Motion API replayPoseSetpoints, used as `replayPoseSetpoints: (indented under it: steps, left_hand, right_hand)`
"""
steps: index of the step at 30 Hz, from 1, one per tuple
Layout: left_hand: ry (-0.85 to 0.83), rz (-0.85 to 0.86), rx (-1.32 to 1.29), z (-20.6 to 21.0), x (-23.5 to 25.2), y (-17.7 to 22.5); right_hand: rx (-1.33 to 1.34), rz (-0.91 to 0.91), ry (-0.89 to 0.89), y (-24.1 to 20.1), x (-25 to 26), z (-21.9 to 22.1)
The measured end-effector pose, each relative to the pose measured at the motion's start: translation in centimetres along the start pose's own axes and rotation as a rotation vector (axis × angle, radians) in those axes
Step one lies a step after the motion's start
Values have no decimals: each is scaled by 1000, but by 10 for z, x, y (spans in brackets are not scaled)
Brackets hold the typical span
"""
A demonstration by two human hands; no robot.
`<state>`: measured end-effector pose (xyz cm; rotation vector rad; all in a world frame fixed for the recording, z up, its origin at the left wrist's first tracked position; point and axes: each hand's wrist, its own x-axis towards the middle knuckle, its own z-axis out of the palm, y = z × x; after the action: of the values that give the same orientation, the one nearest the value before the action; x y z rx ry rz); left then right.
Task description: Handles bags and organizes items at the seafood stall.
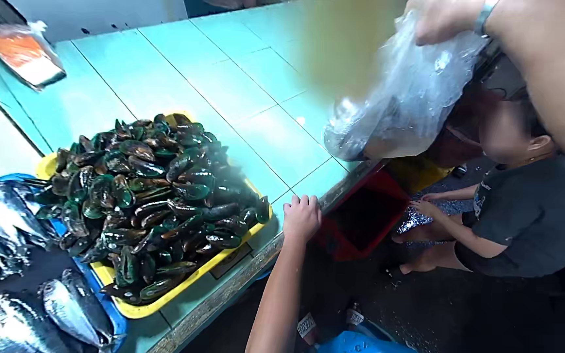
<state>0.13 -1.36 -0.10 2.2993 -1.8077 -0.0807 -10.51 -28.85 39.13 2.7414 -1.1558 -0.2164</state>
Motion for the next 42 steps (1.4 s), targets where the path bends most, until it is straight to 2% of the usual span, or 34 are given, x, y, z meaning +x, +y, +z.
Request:
replayPoseSetpoints:
  steps: [5, 10, 13, 22, 26, 28, 30, 31, 33, 36, 39, 42]
  left_hand:
    - [-79, -26, -20, -1, 3, 3]
    - [13, -19, 42, 4, 2, 1]
    - [22, -13, 79, 5, 3, 2]
    - [118, -1, 140, 11, -5, -2]
    - [173, -19, 40, 7, -6, -3]
    - [307, -81, -65, -17, 18, -5]
    - [446, -205, -101, -53, 63, -9]
    - [458, -273, -113, -71, 91, -16]
    - [425, -338, -112, -97, 148, -36]
    - [313, -255, -88, -116, 221, -59]
    - [77, -158, -129, -133, 254, -59]
    - [21, -90, -223, -133, 281, -52]
  right_hand:
    - [30, -33, -23, -50, 38, 19]
    - [180, -121, 51, -88, 117, 66]
    - [245, -160, 101, -105, 140, 100]
    - [351, -323, 93, -127, 150, 140]
    - [350, -404, 64, -131, 153, 149]
    - [359, -420, 64, -126, 151, 149]
    - [334, -447, 55, -120, 151, 148]
    - [316, -467, 43, -119, 151, 148]
    - [277, -493, 37, -115, 151, 149]
    - [255, -473, 45, -102, 154, 146]
    - [332, -420, 69, -99, 160, 145]
    - [394, -297, 115, -88, 162, 134]
